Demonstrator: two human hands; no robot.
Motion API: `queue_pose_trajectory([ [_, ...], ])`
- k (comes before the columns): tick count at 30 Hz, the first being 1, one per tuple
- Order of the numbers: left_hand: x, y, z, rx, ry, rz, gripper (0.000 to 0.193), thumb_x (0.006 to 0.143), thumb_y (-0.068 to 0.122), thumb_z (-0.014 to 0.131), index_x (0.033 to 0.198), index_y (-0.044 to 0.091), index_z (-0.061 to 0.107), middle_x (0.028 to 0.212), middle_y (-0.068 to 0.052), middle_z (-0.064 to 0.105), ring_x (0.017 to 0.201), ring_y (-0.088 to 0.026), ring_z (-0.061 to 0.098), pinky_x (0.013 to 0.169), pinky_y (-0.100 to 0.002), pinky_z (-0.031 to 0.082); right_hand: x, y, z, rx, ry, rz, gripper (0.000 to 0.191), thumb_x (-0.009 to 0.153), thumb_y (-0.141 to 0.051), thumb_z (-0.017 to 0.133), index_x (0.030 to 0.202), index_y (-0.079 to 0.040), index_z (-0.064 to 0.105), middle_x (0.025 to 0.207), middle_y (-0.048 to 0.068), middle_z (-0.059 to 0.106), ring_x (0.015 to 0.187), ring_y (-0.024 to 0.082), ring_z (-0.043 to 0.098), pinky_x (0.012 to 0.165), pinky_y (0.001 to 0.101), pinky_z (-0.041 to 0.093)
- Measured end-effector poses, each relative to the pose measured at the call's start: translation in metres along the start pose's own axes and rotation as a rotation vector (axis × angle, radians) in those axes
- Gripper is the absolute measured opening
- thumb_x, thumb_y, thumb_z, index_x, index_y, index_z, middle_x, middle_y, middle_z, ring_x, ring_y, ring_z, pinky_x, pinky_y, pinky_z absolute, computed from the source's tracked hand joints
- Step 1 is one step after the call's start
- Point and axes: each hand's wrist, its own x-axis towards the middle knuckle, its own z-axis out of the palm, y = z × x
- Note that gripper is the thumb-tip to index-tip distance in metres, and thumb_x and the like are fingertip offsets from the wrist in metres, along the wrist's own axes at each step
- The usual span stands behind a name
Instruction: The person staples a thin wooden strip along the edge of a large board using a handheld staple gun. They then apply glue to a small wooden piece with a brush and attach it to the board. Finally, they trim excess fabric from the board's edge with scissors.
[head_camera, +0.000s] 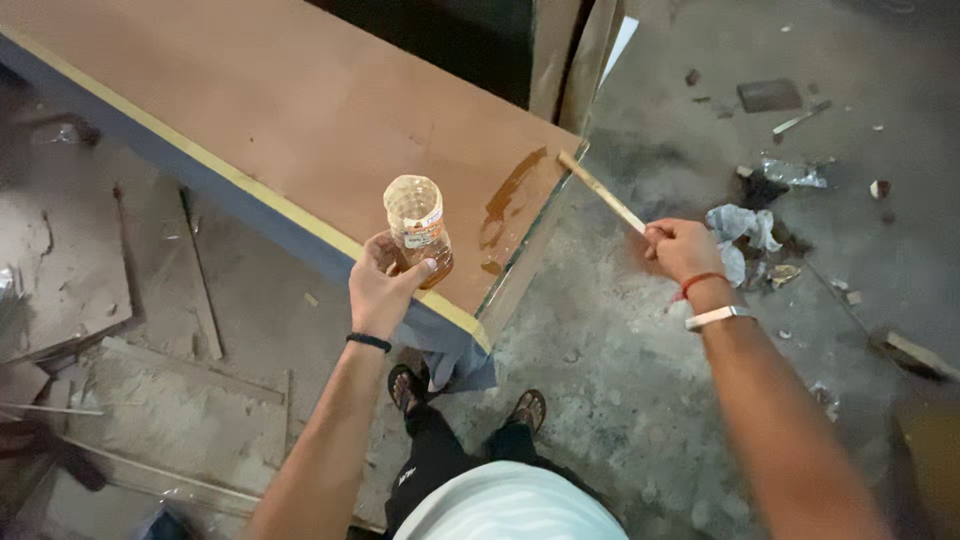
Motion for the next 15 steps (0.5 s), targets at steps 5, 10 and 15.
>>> queue_pose_trajectory([
  [5, 0.002, 0.004, 0.010, 0.013, -0.042, 0.004, 0.057, 0.078, 0.007, 0.083, 0.128, -0.004, 0.056, 0.124, -0.013, 0.069, 0.117, -0.018, 0.067, 0.104, -0.032, 0.054, 0.015, -0.015, -0.001, 0.004, 0.092, -0.086, 0.027, 0.098, -0.029, 0.064, 0.112, -0.012, 0.079, 0.083, 0.006, 0.079, 0.076, 0.014, 0.072, 0.073, 0.0295, 0.054],
  [10, 0.005, 0.012, 0.014, 0.038, -0.036, -0.012, 0.060, 0.078, 0.008, 0.084, 0.129, -0.003, 0.055, 0.126, -0.013, 0.068, 0.120, -0.018, 0.066, 0.104, -0.032, 0.053, -0.006, -0.017, 0.001, 0.015, -0.093, -0.003, 0.025, 0.097, -0.029, 0.065, 0.112, -0.015, 0.080, 0.081, 0.005, 0.078, 0.068, 0.015, 0.065, 0.064, 0.0321, 0.051],
  [15, 0.012, 0.011, 0.007, 0.044, -0.026, -0.045, 0.061, 0.078, 0.008, 0.084, 0.130, -0.002, 0.054, 0.126, -0.012, 0.067, 0.120, -0.019, 0.066, 0.106, -0.031, 0.053, -0.039, 0.005, 0.014, 0.126, -0.108, -0.038, 0.025, 0.099, -0.024, 0.063, 0.114, -0.010, 0.078, 0.078, 0.006, 0.076, 0.063, 0.015, 0.063, 0.059, 0.0333, 0.049],
])
